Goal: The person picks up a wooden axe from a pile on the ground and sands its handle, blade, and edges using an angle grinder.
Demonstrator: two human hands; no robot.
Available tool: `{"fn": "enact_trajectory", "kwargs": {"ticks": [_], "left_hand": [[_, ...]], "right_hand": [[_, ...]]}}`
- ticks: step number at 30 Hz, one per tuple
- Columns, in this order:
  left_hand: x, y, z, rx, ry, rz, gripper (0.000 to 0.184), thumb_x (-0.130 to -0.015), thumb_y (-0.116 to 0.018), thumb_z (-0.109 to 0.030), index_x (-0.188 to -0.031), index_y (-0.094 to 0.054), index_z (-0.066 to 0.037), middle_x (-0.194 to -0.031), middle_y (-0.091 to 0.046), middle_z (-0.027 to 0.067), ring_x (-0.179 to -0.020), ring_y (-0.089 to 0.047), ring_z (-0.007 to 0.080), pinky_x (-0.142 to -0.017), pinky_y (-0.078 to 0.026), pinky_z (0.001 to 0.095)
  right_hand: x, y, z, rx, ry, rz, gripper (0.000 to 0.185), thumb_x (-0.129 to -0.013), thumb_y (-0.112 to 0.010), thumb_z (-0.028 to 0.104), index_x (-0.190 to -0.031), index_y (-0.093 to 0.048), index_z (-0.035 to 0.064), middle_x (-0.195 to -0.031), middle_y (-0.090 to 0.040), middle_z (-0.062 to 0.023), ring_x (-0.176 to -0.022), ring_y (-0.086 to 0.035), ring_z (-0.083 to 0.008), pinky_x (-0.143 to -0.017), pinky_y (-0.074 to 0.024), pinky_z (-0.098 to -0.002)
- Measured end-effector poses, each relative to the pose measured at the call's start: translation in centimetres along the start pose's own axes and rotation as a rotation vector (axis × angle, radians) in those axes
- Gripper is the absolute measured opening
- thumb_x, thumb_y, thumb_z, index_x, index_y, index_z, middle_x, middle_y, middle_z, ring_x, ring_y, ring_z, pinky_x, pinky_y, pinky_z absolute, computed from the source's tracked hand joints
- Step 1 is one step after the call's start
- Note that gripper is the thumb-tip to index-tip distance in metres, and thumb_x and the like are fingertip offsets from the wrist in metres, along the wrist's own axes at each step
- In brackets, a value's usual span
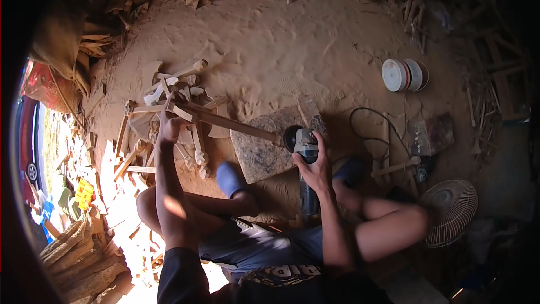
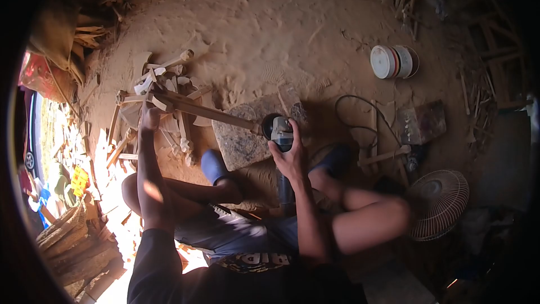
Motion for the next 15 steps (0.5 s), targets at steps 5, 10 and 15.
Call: {"fn": "enact_trajectory", "kwargs": {"ticks": [5,10,15], "left_hand": [[-0.2,0.3,0.4,0.003,-0.021,0.013,0.043,-0.057,-0.07,-0.006,-0.096,-0.052,-0.011,-0.092,-0.057,0.0007,-0.085,-0.061,0.0146,-0.075,-0.057,0.0298],[0.4,0.2,0.2,0.033,0.031,-0.036,0.042,-0.058,-0.07,-0.006,-0.097,-0.053,-0.01,-0.092,-0.058,0.0014,-0.084,-0.061,0.0149,-0.074,-0.057,0.0301],[0.5,0.4,0.4,0.008,-0.004,-0.017,0.04,-0.06,-0.071,-0.006,-0.097,-0.055,-0.009,-0.09,-0.059,0.0019,-0.084,-0.062,0.0159,-0.077,-0.055,0.03]], "right_hand": [[0.0,0.2,-0.4,0.062,0.01,-0.015,0.087,-0.085,-0.086,0.028,-0.157,-0.042,0.0112,-0.135,-0.066,-0.0259,-0.124,-0.066,-0.0399,-0.104,-0.052,-0.0449],[0.0,0.1,0.0,0.019,-0.003,0.002,0.086,-0.084,-0.086,0.027,-0.158,-0.042,0.0128,-0.135,-0.066,-0.0258,-0.124,-0.066,-0.0403,-0.103,-0.0524,-0.0452],[0.2,0.3,0.6,0.106,-0.083,0.019,0.084,-0.085,-0.085,0.026,-0.157,-0.043,0.0127,-0.132,-0.068,-0.0253,-0.12,-0.068,-0.0401,-0.102,-0.0533,-0.0461]]}}
Point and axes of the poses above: each hand's wrist, its own x-axis away from the middle knuckle, its own y-axis out of the back of the hand, z = x × y, the point moved 5 cm from there along -x, towards the middle knuckle
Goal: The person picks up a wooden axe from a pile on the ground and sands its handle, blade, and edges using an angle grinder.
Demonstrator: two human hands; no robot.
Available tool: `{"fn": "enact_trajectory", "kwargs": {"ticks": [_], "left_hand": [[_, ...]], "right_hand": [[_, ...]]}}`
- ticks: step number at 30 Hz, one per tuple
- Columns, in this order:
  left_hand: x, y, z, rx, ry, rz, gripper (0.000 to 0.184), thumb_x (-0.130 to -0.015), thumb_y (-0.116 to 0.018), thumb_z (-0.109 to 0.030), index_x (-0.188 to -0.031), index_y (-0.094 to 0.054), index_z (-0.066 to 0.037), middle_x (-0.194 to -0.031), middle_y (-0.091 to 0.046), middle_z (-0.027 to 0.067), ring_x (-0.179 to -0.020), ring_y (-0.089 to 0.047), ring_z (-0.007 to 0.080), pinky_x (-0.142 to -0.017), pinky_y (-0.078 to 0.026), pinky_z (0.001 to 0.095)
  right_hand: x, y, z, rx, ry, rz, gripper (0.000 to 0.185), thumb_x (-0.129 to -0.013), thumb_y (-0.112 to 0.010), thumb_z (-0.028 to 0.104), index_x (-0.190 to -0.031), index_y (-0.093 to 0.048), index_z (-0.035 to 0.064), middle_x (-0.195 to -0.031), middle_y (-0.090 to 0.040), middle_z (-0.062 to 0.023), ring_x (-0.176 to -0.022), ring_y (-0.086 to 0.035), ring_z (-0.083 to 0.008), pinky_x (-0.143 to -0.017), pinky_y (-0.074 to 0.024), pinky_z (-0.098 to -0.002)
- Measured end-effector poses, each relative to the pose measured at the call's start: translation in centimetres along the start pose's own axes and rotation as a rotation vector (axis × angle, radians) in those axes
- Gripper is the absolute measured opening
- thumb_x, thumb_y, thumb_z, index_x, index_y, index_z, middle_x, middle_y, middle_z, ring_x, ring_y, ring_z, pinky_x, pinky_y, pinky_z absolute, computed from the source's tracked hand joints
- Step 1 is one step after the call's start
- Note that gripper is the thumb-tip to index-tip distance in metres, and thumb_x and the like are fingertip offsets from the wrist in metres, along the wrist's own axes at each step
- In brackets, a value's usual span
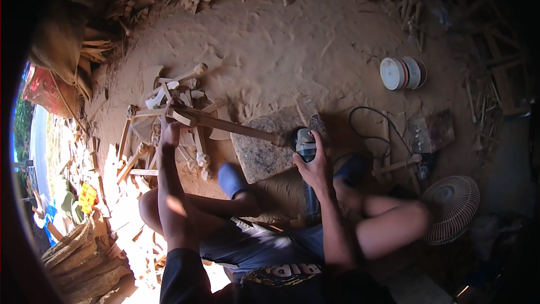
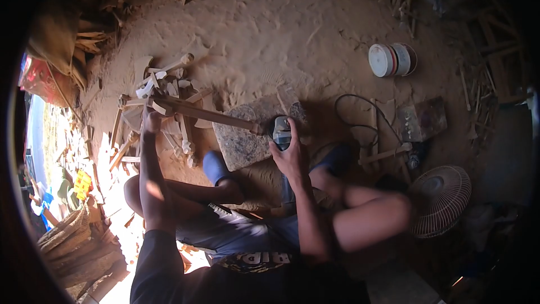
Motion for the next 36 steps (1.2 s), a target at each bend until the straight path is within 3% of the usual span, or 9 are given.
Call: {"fn": "enact_trajectory", "kwargs": {"ticks": [5,9,20,22,24,26,28,30,36], "left_hand": [[1.4,0.7,-0.3,-0.151,0.114,-0.124,0.042,-0.07,-0.076,-0.016,-0.109,-0.067,-0.002,-0.098,-0.069,0.0074,-0.089,-0.065,0.0223,-0.088,-0.054,0.0362],[2.0,4.3,3.7,-0.608,0.493,-0.309,0.071,-0.086,-0.072,-0.052,-0.127,-0.071,0.006,-0.117,-0.074,0.0231,-0.105,-0.069,0.0337,-0.097,-0.052,0.0402],[6.4,4.7,12.5,-1.267,1.072,-0.141,0.1,-0.079,-0.084,-0.055,-0.159,-0.044,-0.01,-0.156,-0.05,0.0267,-0.141,-0.053,0.041,-0.111,-0.048,0.0539],[5.8,1.9,13.2,-1.574,0.769,-0.112,0.095,-0.082,-0.081,-0.041,-0.158,-0.04,-0.002,-0.161,-0.034,0.0275,-0.145,-0.046,0.0408,-0.112,-0.046,0.0545],[4.8,-1.6,12.5,-1.205,0.687,-0.241,0.088,-0.082,-0.077,-0.03,-0.156,-0.04,0.0,-0.163,-0.028,0.0281,-0.143,-0.042,0.041,-0.108,-0.046,0.0526],[4.8,-6.5,12.7,-1.071,0.232,-0.161,0.066,-0.086,-0.069,-0.033,-0.145,-0.057,-0.007,-0.159,-0.041,0.0239,-0.139,-0.043,0.0414,-0.109,-0.04,0.0526],[4.0,-9.5,15.8,-1.277,0.329,0.284,0.048,-0.089,-0.062,-0.04,-0.127,-0.073,-0.013,-0.144,-0.061,0.0157,-0.131,-0.048,0.0406,-0.11,-0.032,0.055],[3.9,-10.3,17.3,-1.218,0.21,0.107,0.044,-0.09,-0.058,-0.046,-0.114,-0.079,-0.015,-0.127,-0.072,0.0096,-0.126,-0.047,0.0379,-0.109,-0.025,0.0535],[3.0,-11.3,10.6,-1.242,0.364,0.263,0.027,-0.088,-0.073,-0.031,-0.109,-0.077,-0.015,-0.115,-0.075,0.0176,-0.11,-0.074,0.0333,-0.078,-0.061,0.0435]], "right_hand": [[0.7,1.3,-0.4,-0.03,0.124,-0.175,0.083,-0.085,-0.084,0.025,-0.156,-0.043,0.0104,-0.129,-0.07,-0.0245,-0.117,-0.07,-0.0393,-0.1,-0.0547,-0.046],[0.8,2.9,-0.1,-0.084,0.113,-0.199,0.082,-0.086,-0.084,0.018,-0.156,-0.042,0.0092,-0.129,-0.069,-0.0222,-0.115,-0.07,-0.0316,-0.1,-0.0553,-0.0418],[1.7,5.1,1.2,-0.194,0.044,-0.195,0.082,-0.088,-0.084,0.016,-0.158,-0.041,0.0111,-0.143,-0.061,-0.02,-0.126,-0.063,-0.0278,-0.106,-0.0507,-0.041],[1.8,5.1,1.1,-0.2,0.064,-0.205,0.083,-0.088,-0.085,0.017,-0.158,-0.041,0.0105,-0.143,-0.06,-0.02,-0.127,-0.062,-0.0282,-0.107,-0.0501,-0.041],[1.6,5.1,1.0,-0.183,0.108,-0.218,0.083,-0.088,-0.085,0.017,-0.158,-0.041,0.0098,-0.143,-0.06,-0.0198,-0.127,-0.062,-0.0288,-0.107,-0.05,-0.0409],[1.5,4.9,1.2,-0.221,0.098,-0.2,0.083,-0.088,-0.085,0.018,-0.157,-0.042,0.009,-0.143,-0.059,-0.0197,-0.126,-0.061,-0.029,-0.107,-0.0497,-0.0411],[1.6,4.8,1.3,-0.229,0.099,-0.192,0.082,-0.088,-0.086,0.019,-0.157,-0.042,0.0084,-0.143,-0.059,-0.0196,-0.127,-0.061,-0.0292,-0.108,-0.049,-0.0412],[1.6,4.7,1.5,-0.204,0.117,-0.192,0.082,-0.087,-0.086,0.019,-0.156,-0.042,0.0082,-0.143,-0.058,-0.0195,-0.128,-0.059,-0.0293,-0.11,-0.0479,-0.0415],[1.6,4.7,1.9,-0.239,0.134,-0.192,0.082,-0.087,-0.085,0.017,-0.156,-0.043,0.0055,-0.147,-0.054,-0.0183,-0.132,-0.055,-0.0293,-0.112,-0.045,-0.0417]]}}
Point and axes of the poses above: each hand's wrist, its own x-axis away from the middle knuckle, its own y-axis out of the back of the hand, z = x × y, the point moved 5 cm from there along -x, towards the middle knuckle
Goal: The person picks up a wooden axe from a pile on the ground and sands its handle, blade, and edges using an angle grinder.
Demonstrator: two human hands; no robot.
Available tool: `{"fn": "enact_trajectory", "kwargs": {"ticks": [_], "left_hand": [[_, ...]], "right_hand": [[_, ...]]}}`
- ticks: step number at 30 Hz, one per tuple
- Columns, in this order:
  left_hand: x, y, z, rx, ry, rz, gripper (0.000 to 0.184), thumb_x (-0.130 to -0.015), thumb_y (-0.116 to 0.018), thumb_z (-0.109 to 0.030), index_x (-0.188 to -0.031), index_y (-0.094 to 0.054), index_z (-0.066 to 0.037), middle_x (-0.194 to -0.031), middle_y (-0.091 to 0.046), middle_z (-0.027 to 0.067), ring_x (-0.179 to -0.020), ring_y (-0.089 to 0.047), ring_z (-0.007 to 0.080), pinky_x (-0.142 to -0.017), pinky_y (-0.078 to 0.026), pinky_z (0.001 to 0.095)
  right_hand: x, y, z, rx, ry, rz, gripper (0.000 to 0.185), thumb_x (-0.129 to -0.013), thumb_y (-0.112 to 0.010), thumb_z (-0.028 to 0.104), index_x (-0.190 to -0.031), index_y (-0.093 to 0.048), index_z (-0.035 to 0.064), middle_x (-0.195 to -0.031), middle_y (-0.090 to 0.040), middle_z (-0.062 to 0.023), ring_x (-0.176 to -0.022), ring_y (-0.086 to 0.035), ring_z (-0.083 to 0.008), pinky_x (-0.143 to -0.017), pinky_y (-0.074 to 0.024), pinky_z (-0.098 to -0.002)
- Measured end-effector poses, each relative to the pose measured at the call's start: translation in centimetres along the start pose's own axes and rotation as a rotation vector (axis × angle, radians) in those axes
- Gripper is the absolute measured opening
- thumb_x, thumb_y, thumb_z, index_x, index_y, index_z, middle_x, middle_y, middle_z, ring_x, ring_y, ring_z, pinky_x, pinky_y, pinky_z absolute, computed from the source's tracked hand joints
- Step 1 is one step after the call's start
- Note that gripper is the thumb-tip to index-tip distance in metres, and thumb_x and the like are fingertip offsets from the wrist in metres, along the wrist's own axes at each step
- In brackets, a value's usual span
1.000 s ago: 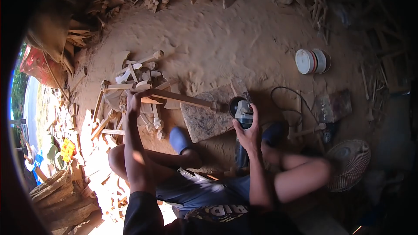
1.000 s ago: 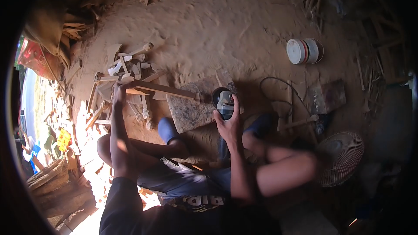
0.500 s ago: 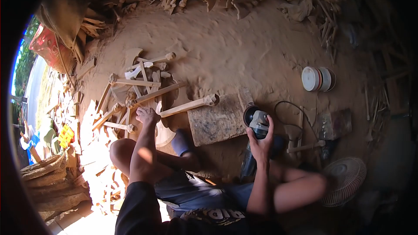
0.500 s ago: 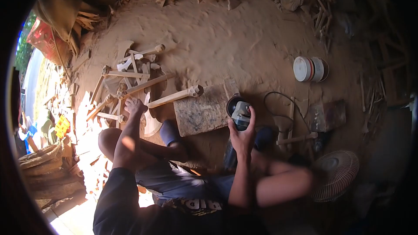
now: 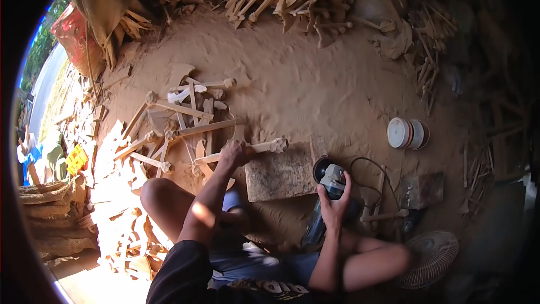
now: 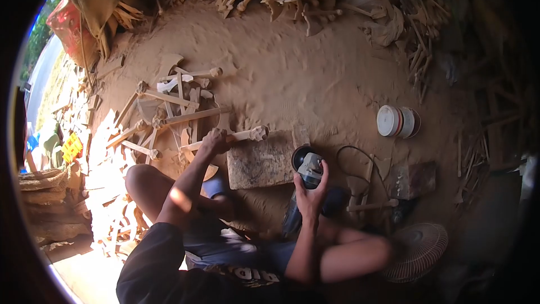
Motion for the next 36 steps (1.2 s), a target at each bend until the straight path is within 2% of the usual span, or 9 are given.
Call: {"fn": "enact_trajectory", "kwargs": {"ticks": [3,6,8,10,16,22,23,27,36], "left_hand": [[0.8,2.8,0.1,-0.209,-0.062,-0.039,0.015,-0.084,-0.072,-0.024,-0.095,-0.079,-0.017,-0.1,-0.078,0.0088,-0.105,-0.074,0.0296,-0.084,-0.058,0.0451],[6.0,9.2,-2.3,-0.111,-0.459,-0.303,0.03,-0.073,-0.077,-0.02,-0.103,-0.078,-0.018,-0.097,-0.077,0.0079,-0.097,-0.075,0.0301,-0.076,-0.057,0.0462],[7.4,9.5,-3.6,0.247,-0.835,-0.301,0.036,-0.07,-0.077,-0.024,-0.103,-0.074,-0.014,-0.097,-0.074,0.0111,-0.093,-0.072,0.0373,-0.077,-0.056,0.0499],[8.2,7.5,-5.3,0.291,-0.825,-0.097,0.041,-0.07,-0.076,-0.023,-0.11,-0.072,-0.016,-0.1,-0.073,0.0096,-0.09,-0.072,0.0388,-0.075,-0.056,0.0524],[11.0,8.5,-7.1,0.189,-0.607,-0.522,0.054,-0.07,-0.073,-0.019,-0.123,-0.066,-0.023,-0.107,-0.073,0.0052,-0.087,-0.073,0.038,-0.07,-0.057,0.0536],[11.4,8.6,-7.5,-0.043,-0.617,-0.123,0.059,-0.069,-0.072,-0.021,-0.128,-0.071,-0.025,-0.09,-0.076,0.0098,-0.082,-0.074,0.0377,-0.069,-0.057,0.0529],[10.1,6.4,-6.7,0.068,-0.647,-0.252,0.061,-0.068,-0.071,-0.021,-0.129,-0.074,-0.026,-0.083,-0.075,0.0125,-0.081,-0.074,0.0382,-0.07,-0.058,0.0529],[10.9,6.5,-7.1,0.134,-0.526,-0.26,0.061,-0.067,-0.071,-0.019,-0.128,-0.076,-0.02,-0.083,-0.075,0.0176,-0.08,-0.073,0.0397,-0.07,-0.058,0.0517],[11.5,6.1,-7.2,0.128,-0.416,-0.291,0.05,-0.075,-0.071,-0.02,-0.125,-0.076,-0.022,-0.083,-0.075,0.0164,-0.08,-0.075,0.0375,-0.07,-0.059,0.0509]], "right_hand": [[-0.2,0.5,-0.6,-0.054,0.031,-0.023,0.081,-0.087,-0.084,0.017,-0.156,-0.042,0.0051,-0.148,-0.052,-0.0177,-0.134,-0.054,-0.0289,-0.114,-0.044,-0.0417],[0.0,1.2,0.8,-0.054,0.077,-0.063,0.081,-0.088,-0.084,0.018,-0.156,-0.042,0.0047,-0.149,-0.051,-0.0178,-0.134,-0.053,-0.0284,-0.114,-0.0434,-0.0414],[-0.1,1.5,1.8,-0.086,0.071,-0.064,0.08,-0.089,-0.083,0.019,-0.156,-0.041,0.0046,-0.149,-0.05,-0.0182,-0.135,-0.052,-0.0282,-0.115,-0.0431,-0.0411],[0.5,1.8,3.0,-0.109,0.081,-0.071,0.081,-0.089,-0.083,0.017,-0.156,-0.04,0.0045,-0.149,-0.051,-0.0193,-0.133,-0.053,-0.0284,-0.113,-0.044,-0.0421],[1.8,3.8,8.0,-0.076,0.142,-0.024,0.081,-0.089,-0.083,0.018,-0.156,-0.04,0.0048,-0.147,-0.051,-0.0177,-0.13,-0.055,-0.0269,-0.112,-0.0441,-0.0407],[3.2,4.1,11.8,0.017,0.289,0.046,0.082,-0.086,-0.084,0.014,-0.156,-0.041,0.0033,-0.144,-0.055,-0.0171,-0.127,-0.057,-0.0267,-0.11,-0.0458,-0.0396],[3.6,3.6,12.4,0.008,0.275,0.078,0.082,-0.086,-0.084,0.014,-0.155,-0.041,0.0029,-0.143,-0.055,-0.0171,-0.127,-0.057,-0.0266,-0.11,-0.0459,-0.0394],[5.0,2.0,13.3,0.03,0.259,0.199,0.082,-0.085,-0.085,0.015,-0.154,-0.044,0.0011,-0.141,-0.06,-0.0183,-0.125,-0.061,-0.0251,-0.108,-0.0478,-0.0382],[6.6,-1.5,13.0,0.163,0.248,0.339,0.08,-0.088,-0.082,0.013,-0.156,-0.042,0.0031,-0.137,-0.065,-0.0214,-0.121,-0.066,-0.0266,-0.104,-0.052,-0.0389]]}}
Point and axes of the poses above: each hand's wrist, its own x-axis away from the middle knuckle, its own y-axis out of the back of the hand, z = x × y, the point moved 5 cm from there along -x, towards the middle knuckle
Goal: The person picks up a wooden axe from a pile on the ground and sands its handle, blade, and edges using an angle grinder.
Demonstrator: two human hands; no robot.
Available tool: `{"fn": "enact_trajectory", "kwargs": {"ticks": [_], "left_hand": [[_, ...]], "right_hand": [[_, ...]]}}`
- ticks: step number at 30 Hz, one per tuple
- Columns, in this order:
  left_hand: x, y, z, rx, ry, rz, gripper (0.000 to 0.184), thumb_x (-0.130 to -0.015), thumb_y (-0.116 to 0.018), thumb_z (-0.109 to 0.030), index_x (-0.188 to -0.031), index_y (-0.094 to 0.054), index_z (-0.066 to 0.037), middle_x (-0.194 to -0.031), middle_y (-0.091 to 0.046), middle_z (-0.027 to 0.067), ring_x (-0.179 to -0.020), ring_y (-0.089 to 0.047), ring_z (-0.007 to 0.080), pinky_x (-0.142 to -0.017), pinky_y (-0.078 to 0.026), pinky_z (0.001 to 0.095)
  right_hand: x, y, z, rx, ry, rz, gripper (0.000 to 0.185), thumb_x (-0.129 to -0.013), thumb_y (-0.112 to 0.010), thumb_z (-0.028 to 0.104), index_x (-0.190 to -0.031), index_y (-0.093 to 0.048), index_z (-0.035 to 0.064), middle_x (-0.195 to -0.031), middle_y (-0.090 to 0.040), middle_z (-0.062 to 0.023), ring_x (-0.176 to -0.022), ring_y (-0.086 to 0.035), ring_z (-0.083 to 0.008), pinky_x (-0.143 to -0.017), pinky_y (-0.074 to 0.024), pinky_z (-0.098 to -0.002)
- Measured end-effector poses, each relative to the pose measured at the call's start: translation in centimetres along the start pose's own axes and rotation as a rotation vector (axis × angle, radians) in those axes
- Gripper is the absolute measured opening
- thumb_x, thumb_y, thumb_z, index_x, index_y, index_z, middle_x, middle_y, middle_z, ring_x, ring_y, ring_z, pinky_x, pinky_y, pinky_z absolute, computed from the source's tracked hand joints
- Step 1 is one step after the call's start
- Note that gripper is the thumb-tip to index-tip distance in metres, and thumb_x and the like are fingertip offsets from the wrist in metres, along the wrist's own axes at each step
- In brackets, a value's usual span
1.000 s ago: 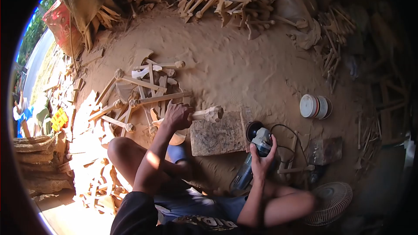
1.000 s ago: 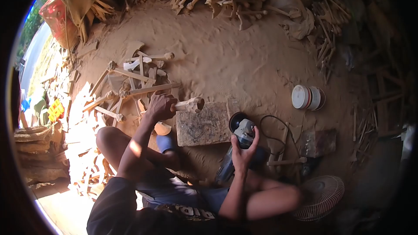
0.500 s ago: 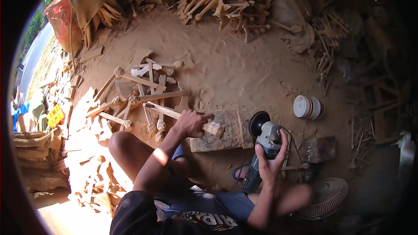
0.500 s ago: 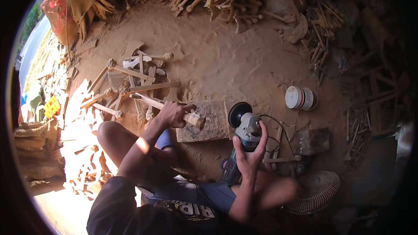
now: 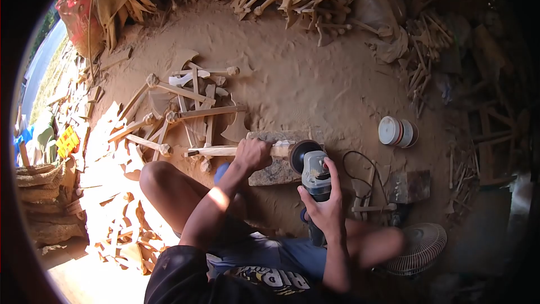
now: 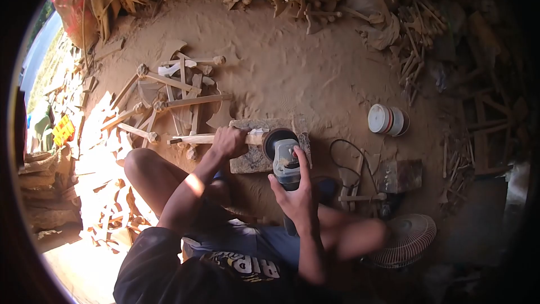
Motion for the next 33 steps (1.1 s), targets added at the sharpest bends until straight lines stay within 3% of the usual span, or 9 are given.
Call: {"fn": "enact_trajectory", "kwargs": {"ticks": [3,6,9,15,18,21,27,30,33], "left_hand": [[-0.1,-0.1,-0.1,-0.001,0.005,0.0,0.047,-0.077,-0.069,-0.019,-0.124,-0.077,-0.021,-0.083,-0.075,0.0169,-0.079,-0.075,0.0378,-0.07,-0.059,0.0509],[-0.6,-0.8,0.0,-0.005,-0.014,0.006,0.057,-0.072,-0.07,-0.019,-0.128,-0.076,-0.02,-0.083,-0.075,0.017,-0.078,-0.074,0.0378,-0.067,-0.058,0.0513],[-0.6,-0.8,0.0,0.001,0.024,0.006,0.057,-0.072,-0.07,-0.02,-0.128,-0.076,-0.02,-0.083,-0.075,0.0172,-0.079,-0.075,0.0381,-0.067,-0.059,0.0517],[-0.4,0.1,-0.8,0.015,-0.008,-0.021,0.046,-0.079,-0.065,-0.017,-0.123,-0.077,-0.02,-0.085,-0.076,0.018,-0.08,-0.075,0.0379,-0.07,-0.059,0.0513],[-1.0,-1.0,0.3,0.02,0.047,-0.022,0.052,-0.072,-0.069,-0.02,-0.124,-0.076,-0.019,-0.084,-0.075,0.0181,-0.08,-0.074,0.0392,-0.071,-0.059,0.0528],[-0.8,-2.1,1.0,0.049,0.083,-0.013,0.042,-0.073,-0.069,-0.02,-0.114,-0.075,-0.016,-0.083,-0.075,0.0189,-0.08,-0.074,0.0405,-0.072,-0.059,0.0537],[-0.8,-5.3,1.2,0.109,0.079,-0.047,0.033,-0.074,-0.071,-0.022,-0.106,-0.072,-0.014,-0.082,-0.075,0.0192,-0.077,-0.074,0.042,-0.071,-0.059,0.0552],[-0.6,-5.5,0.3,0.061,0.072,0.038,0.052,-0.078,-0.066,-0.022,-0.13,-0.072,-0.02,-0.087,-0.076,0.0187,-0.08,-0.075,0.0401,-0.071,-0.06,0.0531],[-0.4,-6.2,-0.3,0.081,0.031,0.021,0.046,-0.079,-0.066,-0.022,-0.125,-0.073,-0.02,-0.087,-0.077,0.0186,-0.079,-0.076,0.0401,-0.07,-0.06,0.0531]], "right_hand": [[0.2,-0.7,1.1,0.04,-0.052,0.032,0.082,-0.087,-0.083,0.014,-0.157,-0.042,0.0056,-0.141,-0.063,-0.0244,-0.128,-0.066,-0.0317,-0.105,-0.0527,-0.0418],[0.2,-1.2,1.2,0.244,0.125,-0.061,0.083,-0.085,-0.085,0.021,-0.157,-0.044,0.0105,-0.137,-0.066,-0.0246,-0.115,-0.071,-0.0428,-0.094,-0.0585,-0.0481],[0.3,-1.3,1.1,0.326,0.102,-0.1,0.084,-0.085,-0.085,0.022,-0.157,-0.045,0.0109,-0.139,-0.066,-0.0234,-0.115,-0.07,-0.0449,-0.093,-0.0585,-0.0498],[0.4,-1.5,1.4,0.326,0.098,-0.057,0.082,-0.086,-0.084,0.021,-0.157,-0.045,0.0106,-0.138,-0.065,-0.0256,-0.114,-0.07,-0.0454,-0.094,-0.0583,-0.0497],[0.4,-1.0,0.9,0.258,-0.013,-0.091,0.08,-0.086,-0.083,0.013,-0.155,-0.044,0.0048,-0.141,-0.063,-0.028,-0.128,-0.066,-0.0406,-0.105,-0.0528,-0.0457],[-0.2,0.1,-0.3,0.167,0.018,-0.132,0.081,-0.086,-0.083,0.013,-0.155,-0.043,0.0024,-0.145,-0.06,-0.0253,-0.131,-0.063,-0.0339,-0.11,-0.0493,-0.0422],[-1.8,0.8,-1.0,0.088,0.027,-0.064,0.08,-0.088,-0.082,0.015,-0.157,-0.042,0.0051,-0.143,-0.062,-0.0244,-0.13,-0.064,-0.0329,-0.107,-0.0512,-0.0409],[-2.9,0.8,-1.0,0.059,0.041,-0.001,0.08,-0.089,-0.081,0.017,-0.158,-0.041,0.0075,-0.142,-0.063,-0.025,-0.128,-0.066,-0.0335,-0.104,-0.0527,-0.041],[-3.6,0.6,-0.9,0.069,0.024,0.052,0.08,-0.089,-0.08,0.016,-0.158,-0.041,0.0078,-0.142,-0.063,-0.0246,-0.129,-0.065,-0.0336,-0.106,-0.0514,-0.0408]]}}
Point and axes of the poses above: each hand's wrist, its own x-axis away from the middle knuckle, its own y-axis out of the back of the hand, z = x × y, the point moved 5 cm from there along -x, towards the middle knuckle
